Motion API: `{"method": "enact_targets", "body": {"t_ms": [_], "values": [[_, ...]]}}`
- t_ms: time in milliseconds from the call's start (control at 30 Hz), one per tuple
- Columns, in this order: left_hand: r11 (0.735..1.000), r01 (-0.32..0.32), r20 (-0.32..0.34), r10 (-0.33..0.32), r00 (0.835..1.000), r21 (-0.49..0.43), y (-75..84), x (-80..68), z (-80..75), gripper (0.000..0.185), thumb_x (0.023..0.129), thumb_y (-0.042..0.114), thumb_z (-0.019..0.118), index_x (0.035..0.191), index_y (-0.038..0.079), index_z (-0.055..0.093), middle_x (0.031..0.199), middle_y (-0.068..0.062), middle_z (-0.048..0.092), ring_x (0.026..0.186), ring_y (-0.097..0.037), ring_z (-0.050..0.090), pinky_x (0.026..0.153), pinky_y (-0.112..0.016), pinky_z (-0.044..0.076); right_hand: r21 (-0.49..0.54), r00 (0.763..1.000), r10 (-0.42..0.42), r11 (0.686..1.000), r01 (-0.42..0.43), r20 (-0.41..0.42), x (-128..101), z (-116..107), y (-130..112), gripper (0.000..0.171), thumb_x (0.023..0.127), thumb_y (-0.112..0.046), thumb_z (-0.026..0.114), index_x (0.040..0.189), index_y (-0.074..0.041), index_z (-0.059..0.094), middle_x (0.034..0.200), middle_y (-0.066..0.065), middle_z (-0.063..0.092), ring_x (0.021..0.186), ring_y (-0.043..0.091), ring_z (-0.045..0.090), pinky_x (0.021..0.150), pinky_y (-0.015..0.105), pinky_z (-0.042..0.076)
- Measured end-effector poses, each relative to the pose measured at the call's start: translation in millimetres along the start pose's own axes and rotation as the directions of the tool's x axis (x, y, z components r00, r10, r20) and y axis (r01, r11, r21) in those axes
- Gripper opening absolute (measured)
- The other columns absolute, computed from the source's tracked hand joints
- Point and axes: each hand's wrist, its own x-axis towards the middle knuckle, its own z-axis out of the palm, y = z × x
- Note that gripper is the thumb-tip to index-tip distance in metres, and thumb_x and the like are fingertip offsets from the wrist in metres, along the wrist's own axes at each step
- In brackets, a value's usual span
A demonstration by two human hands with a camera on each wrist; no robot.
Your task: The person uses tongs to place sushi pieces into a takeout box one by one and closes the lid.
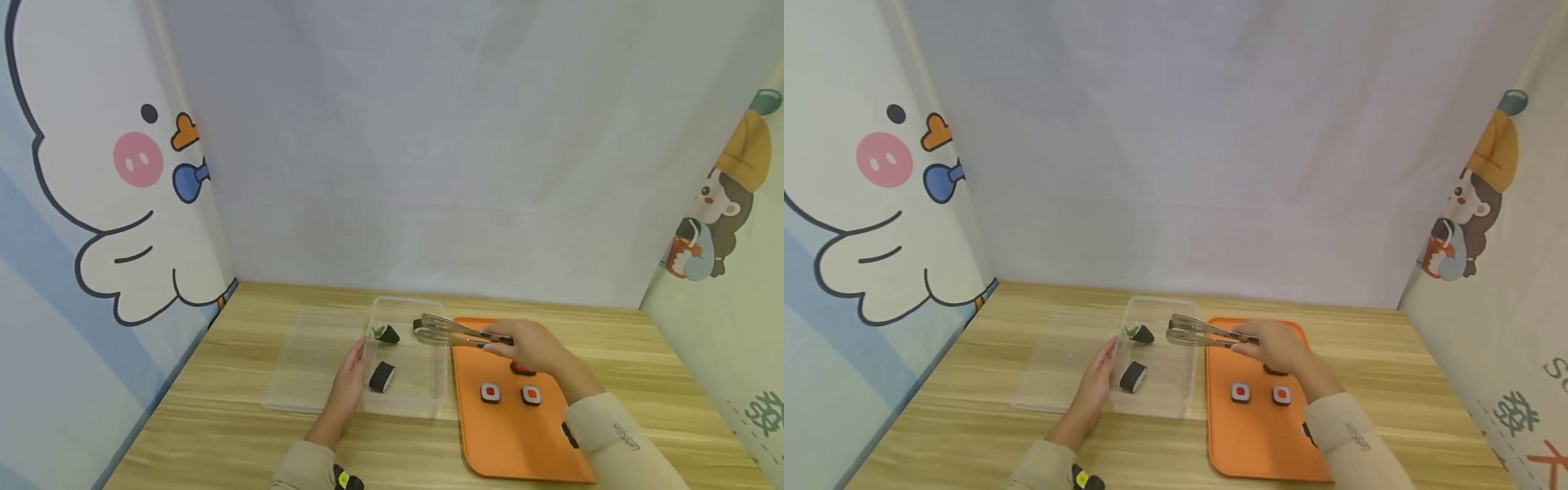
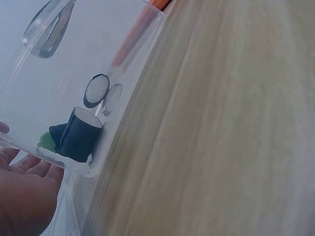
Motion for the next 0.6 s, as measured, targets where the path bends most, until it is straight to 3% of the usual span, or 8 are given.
{"method": "enact_targets", "body": {"t_ms": [133,400,533,600], "values": [[1.000,0.000,-0.002,0.000,1.000,-0.004,-0.6,1.0,0.3,0.049,0.106,0.013,0.033,0.152,-0.002,0.025,0.155,-0.027,0.019,0.142,-0.042,0.016,0.114,-0.054,0.016,-0.015,0.999,0.038,0.999,-0.038,-0.011,-14.2,-8.4,7.2,0.044,0.095,-0.032,0.064,0.126,-0.001,0.064,0.117,0.012,0.066,0.098,0.029,0.063,0.078,0.048,0.053],[1.000,-0.006,-0.006,0.006,1.000,0.015,-4.5,3.3,-0.3,0.048,0.106,0.012,0.034,0.151,-0.001,0.028,0.155,-0.026,0.021,0.142,-0.042,0.017,0.114,-0.053,0.015,-0.020,0.996,0.083,0.996,-0.084,-0.034,-41.1,-20.4,29.0,0.041,0.094,-0.030,0.067,0.121,0.000,0.066,0.110,0.010,0.068,0.093,0.028,0.063,0.075,0.047,0.052],[1.000,-0.003,-0.005,0.004,1.000,0.013,-5.4,3.5,-0.5,0.048,0.105,0.012,0.034,0.151,0.000,0.028,0.155,-0.026,0.020,0.142,-0.041,0.016,0.115,-0.053,0.015,-0.019,0.993,0.111,0.994,-0.112,-0.031,-54.9,-25.5,39.8,0.040,0.093,-0.030,0.067,0.120,0.000,0.067,0.108,0.010,0.068,0.082,0.021,0.061,0.068,0.041,0.051],[1.000,-0.001,-0.005,0.001,1.000,0.011,-6.1,3.9,-0.7,0.048,0.106,0.013,0.034,0.151,0.000,0.027,0.156,-0.025,0.020,0.142,-0.041,0.016,0.115,-0.052,0.014,-0.017,0.992,0.123,0.992,-0.124,-0.026,-61.0,-28.2,44.6,0.041,0.094,-0.032,0.066,0.119,0.000,0.067,0.100,0.004,0.067,0.073,0.013,0.054,0.062,0.035,0.046]]}}
